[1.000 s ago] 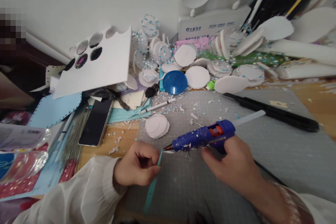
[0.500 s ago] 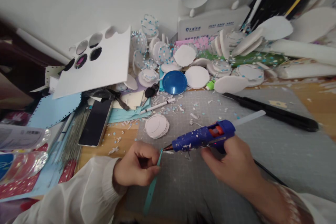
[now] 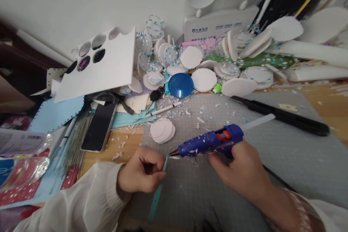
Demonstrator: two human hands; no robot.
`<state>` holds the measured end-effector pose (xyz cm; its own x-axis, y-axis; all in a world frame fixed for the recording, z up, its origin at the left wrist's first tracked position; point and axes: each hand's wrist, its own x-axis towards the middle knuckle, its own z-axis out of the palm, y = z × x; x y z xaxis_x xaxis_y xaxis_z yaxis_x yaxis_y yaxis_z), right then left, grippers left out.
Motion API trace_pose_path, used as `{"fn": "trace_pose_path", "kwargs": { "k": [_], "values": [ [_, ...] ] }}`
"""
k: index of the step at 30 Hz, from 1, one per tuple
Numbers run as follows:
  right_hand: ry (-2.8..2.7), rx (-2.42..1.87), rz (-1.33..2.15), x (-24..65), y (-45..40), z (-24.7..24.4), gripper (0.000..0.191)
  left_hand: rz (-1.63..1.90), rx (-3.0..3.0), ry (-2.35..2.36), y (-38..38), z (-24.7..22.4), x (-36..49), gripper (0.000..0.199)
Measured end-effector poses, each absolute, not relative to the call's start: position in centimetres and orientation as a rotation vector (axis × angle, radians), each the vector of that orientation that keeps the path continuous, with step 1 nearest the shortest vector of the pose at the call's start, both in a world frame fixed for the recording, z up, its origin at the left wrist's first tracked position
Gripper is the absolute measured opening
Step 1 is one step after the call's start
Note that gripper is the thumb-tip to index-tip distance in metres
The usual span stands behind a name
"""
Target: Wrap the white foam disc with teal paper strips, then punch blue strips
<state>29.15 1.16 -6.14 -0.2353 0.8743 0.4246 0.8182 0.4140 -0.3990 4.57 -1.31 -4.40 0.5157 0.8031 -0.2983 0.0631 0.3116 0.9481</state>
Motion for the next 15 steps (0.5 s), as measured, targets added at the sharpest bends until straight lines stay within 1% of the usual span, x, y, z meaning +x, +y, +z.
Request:
{"fn": "trace_pose_path", "kwargs": {
  "k": [11, 15],
  "values": [
    [-2.106, -1.365, 0.079, 29.44, 1.31, -6.34, 0.008, 0.592, 1.162, 0.923, -1.21, -4.27, 4.61, 0.032],
    [-2.135, -1.337, -0.05, 29.6, 1.27, -6.48, 0.013, 0.605, 1.171, 0.913, -1.26, -4.39, 4.54, 0.032]
  ]
}}
